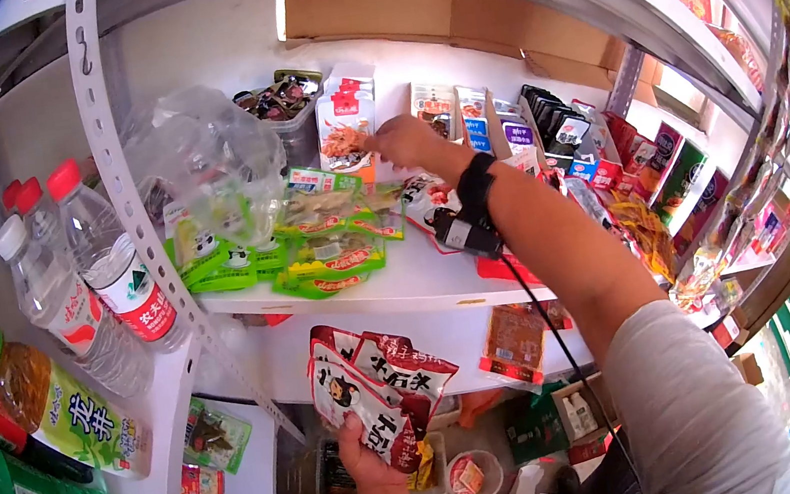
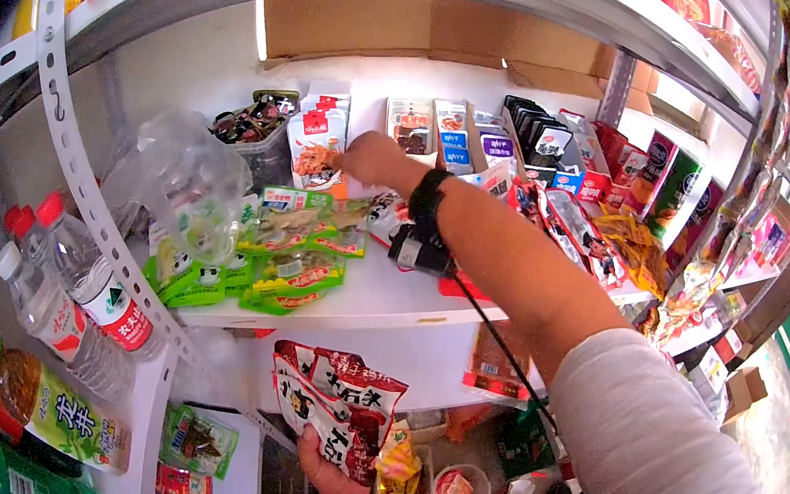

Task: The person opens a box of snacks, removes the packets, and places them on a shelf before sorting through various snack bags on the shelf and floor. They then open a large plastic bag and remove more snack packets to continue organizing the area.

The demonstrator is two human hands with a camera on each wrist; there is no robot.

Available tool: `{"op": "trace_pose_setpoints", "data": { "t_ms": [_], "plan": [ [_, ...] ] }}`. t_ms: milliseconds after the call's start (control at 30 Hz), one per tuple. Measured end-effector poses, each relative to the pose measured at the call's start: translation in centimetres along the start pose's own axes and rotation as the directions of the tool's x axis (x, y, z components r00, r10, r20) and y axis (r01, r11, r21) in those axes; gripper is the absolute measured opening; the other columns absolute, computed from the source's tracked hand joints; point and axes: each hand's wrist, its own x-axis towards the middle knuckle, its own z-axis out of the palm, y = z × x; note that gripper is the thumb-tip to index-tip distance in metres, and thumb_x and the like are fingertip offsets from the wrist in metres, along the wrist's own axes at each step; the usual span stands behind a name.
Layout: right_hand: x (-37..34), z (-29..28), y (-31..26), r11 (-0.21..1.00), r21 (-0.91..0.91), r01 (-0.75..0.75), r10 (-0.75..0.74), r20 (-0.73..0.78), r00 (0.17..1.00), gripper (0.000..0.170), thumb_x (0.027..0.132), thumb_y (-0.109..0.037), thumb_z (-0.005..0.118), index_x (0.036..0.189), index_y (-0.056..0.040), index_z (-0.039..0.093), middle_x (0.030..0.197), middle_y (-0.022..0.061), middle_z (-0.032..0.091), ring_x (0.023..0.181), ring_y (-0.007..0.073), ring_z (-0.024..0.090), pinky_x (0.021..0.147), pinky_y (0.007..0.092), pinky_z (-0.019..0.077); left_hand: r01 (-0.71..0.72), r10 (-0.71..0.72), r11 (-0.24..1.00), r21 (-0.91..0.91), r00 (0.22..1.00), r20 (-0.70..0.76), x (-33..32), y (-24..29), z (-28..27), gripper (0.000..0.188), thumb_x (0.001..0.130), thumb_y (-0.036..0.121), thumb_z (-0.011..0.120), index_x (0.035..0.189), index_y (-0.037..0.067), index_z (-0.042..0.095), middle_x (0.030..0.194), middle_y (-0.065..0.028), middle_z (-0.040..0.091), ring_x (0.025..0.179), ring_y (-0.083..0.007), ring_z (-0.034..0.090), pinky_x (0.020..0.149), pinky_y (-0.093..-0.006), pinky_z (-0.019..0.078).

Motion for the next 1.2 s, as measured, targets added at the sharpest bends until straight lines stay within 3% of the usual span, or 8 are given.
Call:
{"op": "trace_pose_setpoints", "data": {
  "t_ms": [200, 333, 500, 633, 667, 800, 933, 1200],
  "plan": [
    [-4.0, -5.5, 3.7, 0.876, -0.482, -0.028, 0.002, -0.055, 0.998, 0.027, 0.089, -0.034, 0.065, 0.106, -0.0180, 0.078, 0.106, 0.0132, 0.076, 0.103, 0.0320, 0.073, 0.092, 0.0433, 0.0567, 0.026, -0.027, 0.999, 0.030, 1.000, 0.014, -0.1, -0.5, 0.5, 0.066, 0.091, 0.029, 0.067, 0.151, 0.010, 0.047, 0.143, -0.0116, 0.061, 0.127, -0.0326, 0.061, 0.107, -0.0527, 0.0521],
    [-6.2, -6.0, 4.8, 0.765, -0.644, -0.018, 0.037, 0.017, 0.999, 0.033, 0.089, -0.033, 0.065, 0.107, -0.0091, 0.078, 0.107, 0.0152, 0.076, 0.106, 0.0334, 0.072, 0.093, 0.0474, 0.0561, 0.043, -0.043, 0.998, 0.039, 0.999, 0.000, 0.1, -1.3, 0.6, 0.066, 0.091, 0.029, 0.067, 0.151, 0.009, 0.047, 0.142, -0.0123, 0.061, 0.127, -0.0326, 0.061, 0.107, -0.0527, 0.0517],
    [-6.8, -6.8, 5.0, 0.849, -0.525, 0.059, -0.103, -0.056, 0.993, 0.029, 0.087, -0.032, 0.067, 0.100, -0.0073, 0.076, 0.098, 0.0190, 0.075, 0.095, 0.0385, 0.072, 0.085, 0.0479, 0.0581, 0.045, -0.045, 0.997, 0.062, 0.999, -0.004, -0.4, -2.0, 1.9, 0.065, 0.090, 0.028, 0.067, 0.149, 0.008, 0.048, 0.141, -0.0122, 0.062, 0.126, -0.0325, 0.062, 0.107, -0.0517, 0.0521],
    [-13.7, -7.3, -2.6, 0.966, 0.162, 0.202, -0.212, 0.049, 0.976, 0.026, 0.093, -0.029, 0.068, 0.092, -0.0044, 0.073, 0.084, 0.0109, 0.073, 0.072, 0.0229, 0.070, 0.069, 0.0386, 0.0554, 0.090, -0.097, 0.994, 0.066, 0.988, 0.117, -0.3, -2.4, 2.0, 0.067, 0.089, 0.029, 0.069, 0.149, 0.008, 0.047, 0.141, -0.0123, 0.061, 0.126, -0.0319, 0.061, 0.107, -0.0512, 0.0521],
    [-17.1, -8.2, -5.8, 0.958, 0.213, 0.191, -0.236, 0.216, 0.947, 0.032, 0.098, -0.035, 0.064, 0.095, -0.0034, 0.072, 0.084, 0.0083, 0.072, 0.073, 0.0166, 0.068, 0.069, 0.0355, 0.0557, 0.098, -0.106, 0.993, 0.060, 0.983, 0.152, -0.4, -2.5, 2.6, 0.068, 0.089, 0.029, 0.070, 0.149, 0.008, 0.047, 0.142, -0.0125, 0.061, 0.126, -0.0318, 0.061, 0.107, -0.0510, 0.0519],
    [-27.5, -9.1, -12.4, 0.974, 0.223, 0.033, -0.178, 0.669, 0.721, 0.095, 0.093, -0.073, 0.058, 0.155, -0.0041, 0.037, 0.112, 0.0299, 0.070, 0.108, 0.0403, 0.070, 0.093, 0.0451, 0.0540, 0.091, -0.105, 0.992, 0.091, 0.982, 0.159, -1.6, -3.3, 3.8, 0.064, 0.092, 0.033, 0.069, 0.147, 0.007, 0.049, 0.141, -0.0129, 0.060, 0.126, -0.0309, 0.061, 0.108, -0.0499, 0.0508],
    [-29.8, -5.6, -11.7, 0.925, 0.371, -0.086, -0.155, 0.572, 0.806, 0.113, 0.079, -0.067, 0.078, 0.153, 0.0061, 0.034, 0.122, 0.0302, 0.068, 0.112, 0.0403, 0.068, 0.098, 0.0418, 0.0524, 0.136, -0.144, 0.984, 0.113, 0.987, 0.066, -1.7, -3.7, 3.4, 0.060, 0.094, 0.036, 0.065, 0.143, 0.005, 0.052, 0.135, -0.0142, 0.063, 0.123, -0.0300, 0.063, 0.106, -0.0485, 0.0517],
    [-30.1, -6.3, -10.7, 0.901, 0.394, -0.179, -0.089, 0.574, 0.814, 0.069, 0.076, -0.032, 0.087, 0.128, 0.0044, 0.061, 0.106, 0.0208, 0.074, 0.098, 0.0275, 0.072, 0.089, 0.0374, 0.0555, 0.059, -0.072, 0.986, 0.155, 0.994, 0.079, -1.6, -5.0, 4.8, 0.069, 0.100, 0.045, 0.057, 0.152, 0.003, 0.040, 0.143, -0.0172, 0.058, 0.127, -0.0322, 0.061, 0.108, -0.0506, 0.0501]
  ]
}}
